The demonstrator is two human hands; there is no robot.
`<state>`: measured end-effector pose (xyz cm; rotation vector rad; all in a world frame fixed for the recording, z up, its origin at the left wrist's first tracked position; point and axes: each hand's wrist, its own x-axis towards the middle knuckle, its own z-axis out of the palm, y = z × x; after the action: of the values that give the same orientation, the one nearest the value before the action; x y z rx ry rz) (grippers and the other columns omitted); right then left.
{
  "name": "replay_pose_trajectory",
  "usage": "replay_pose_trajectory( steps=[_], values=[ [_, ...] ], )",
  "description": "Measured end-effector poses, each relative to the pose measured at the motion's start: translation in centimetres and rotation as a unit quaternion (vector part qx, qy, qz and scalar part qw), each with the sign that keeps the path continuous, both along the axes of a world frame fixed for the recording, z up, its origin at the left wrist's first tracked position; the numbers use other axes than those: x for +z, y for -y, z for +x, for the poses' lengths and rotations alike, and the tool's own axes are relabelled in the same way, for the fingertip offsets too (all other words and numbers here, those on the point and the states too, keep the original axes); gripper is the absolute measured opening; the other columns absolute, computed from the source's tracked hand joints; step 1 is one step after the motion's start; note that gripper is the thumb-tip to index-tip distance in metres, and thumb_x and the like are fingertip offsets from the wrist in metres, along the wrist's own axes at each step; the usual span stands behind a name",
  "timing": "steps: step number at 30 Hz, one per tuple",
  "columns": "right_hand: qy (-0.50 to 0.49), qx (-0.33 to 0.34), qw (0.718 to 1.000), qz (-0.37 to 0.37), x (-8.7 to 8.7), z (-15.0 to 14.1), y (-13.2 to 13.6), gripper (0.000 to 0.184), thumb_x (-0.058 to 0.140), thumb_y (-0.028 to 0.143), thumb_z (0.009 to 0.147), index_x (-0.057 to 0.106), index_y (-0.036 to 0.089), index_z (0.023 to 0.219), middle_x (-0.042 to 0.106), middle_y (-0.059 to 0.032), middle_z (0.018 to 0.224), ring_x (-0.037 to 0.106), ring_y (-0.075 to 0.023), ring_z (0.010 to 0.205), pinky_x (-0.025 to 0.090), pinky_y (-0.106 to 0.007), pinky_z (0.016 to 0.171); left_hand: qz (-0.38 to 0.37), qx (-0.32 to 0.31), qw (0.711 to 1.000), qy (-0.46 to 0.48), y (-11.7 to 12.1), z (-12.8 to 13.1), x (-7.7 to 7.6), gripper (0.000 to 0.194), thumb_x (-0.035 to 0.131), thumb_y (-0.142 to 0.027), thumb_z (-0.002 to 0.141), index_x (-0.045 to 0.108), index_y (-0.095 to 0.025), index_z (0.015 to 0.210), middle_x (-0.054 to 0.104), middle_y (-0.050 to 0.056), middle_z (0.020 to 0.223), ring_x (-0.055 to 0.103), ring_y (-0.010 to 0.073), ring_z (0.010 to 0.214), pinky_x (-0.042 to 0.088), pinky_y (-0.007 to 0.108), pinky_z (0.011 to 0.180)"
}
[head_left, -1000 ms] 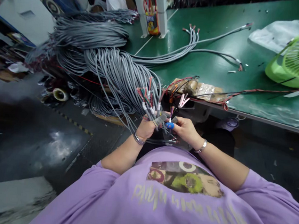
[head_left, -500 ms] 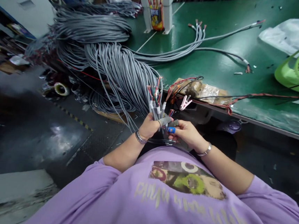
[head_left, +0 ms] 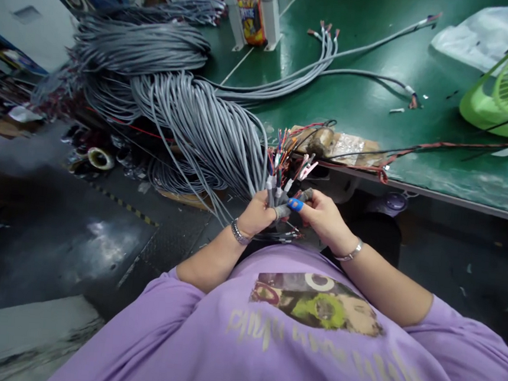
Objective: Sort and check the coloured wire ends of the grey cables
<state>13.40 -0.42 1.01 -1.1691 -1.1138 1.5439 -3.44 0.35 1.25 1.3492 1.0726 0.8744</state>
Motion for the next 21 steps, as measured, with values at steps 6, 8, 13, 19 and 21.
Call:
replay_pose_trajectory(
  steps=[6, 8, 13, 19, 21],
  values=[
    [-0.033, 0.005, 0.998, -0.048, -0.7, 0.3, 0.3, 0.045, 0.085, 0.05, 0.062, 0.055, 0.021, 0.076, 0.047, 0.0082, 0.05, 0.041, -0.0079, 0.045, 0.037, -0.023, 0.043, 0.066, 0.001, 0.998, -0.004, -0.1, 0.4, -0.8, 0.028, 0.081, -0.036, 0.069, 0.061, -0.016, 0.063, 0.06, -0.002, 0.056, 0.051, 0.0093, 0.053, 0.044, 0.024, 0.056],
    [-0.07, 0.002, 0.996, -0.049, -1.0, 0.3, 0.3, 0.039, 0.083, 0.045, 0.064, 0.056, 0.02, 0.075, 0.048, 0.0082, 0.05, 0.041, -0.0071, 0.044, 0.036, -0.023, 0.044, 0.063, -0.01, 0.998, -0.001, -0.1, 0.3, -0.8, 0.031, 0.081, -0.039, 0.071, 0.062, -0.016, 0.063, 0.061, -0.002, 0.056, 0.052, 0.0093, 0.053, 0.044, 0.024, 0.055],
    [-0.118, -0.018, 0.993, -0.021, -0.6, 0.1, 0.0, 0.028, 0.081, 0.035, 0.065, 0.061, 0.018, 0.076, 0.054, 0.0072, 0.055, 0.043, -0.0063, 0.046, 0.037, -0.023, 0.048, 0.012, -0.034, 0.999, 0.015, 0.1, -0.3, 0.4, 0.036, 0.079, -0.047, 0.076, 0.065, -0.015, 0.066, 0.063, 0.0, 0.057, 0.053, 0.0088, 0.05, 0.041, 0.022, 0.05],
    [-0.091, -0.035, 0.995, 0.004, -0.1, -0.4, -0.2, 0.026, 0.082, 0.034, 0.064, 0.064, 0.017, 0.074, 0.054, 0.0065, 0.054, 0.041, -0.0064, 0.046, 0.032, -0.023, 0.046, -0.017, 0.095, 0.992, 0.085, 0.5, 0.3, 0.4, 0.032, 0.085, -0.043, 0.067, 0.067, -0.016, 0.069, 0.065, 0.0, 0.057, 0.059, 0.0105, 0.051, 0.047, 0.023, 0.052],
    [-0.093, -0.037, 0.995, -0.01, -0.3, -0.5, 0.2, 0.026, 0.082, 0.034, 0.065, 0.063, 0.018, 0.071, 0.052, 0.0068, 0.053, 0.038, -0.0059, 0.045, 0.03, -0.022, 0.045, -0.021, 0.144, 0.982, 0.117, 0.5, 0.8, 0.1, 0.031, 0.086, -0.041, 0.065, 0.067, -0.016, 0.068, 0.066, 0.0, 0.059, 0.062, 0.0115, 0.053, 0.051, 0.024, 0.055]
  ],
)
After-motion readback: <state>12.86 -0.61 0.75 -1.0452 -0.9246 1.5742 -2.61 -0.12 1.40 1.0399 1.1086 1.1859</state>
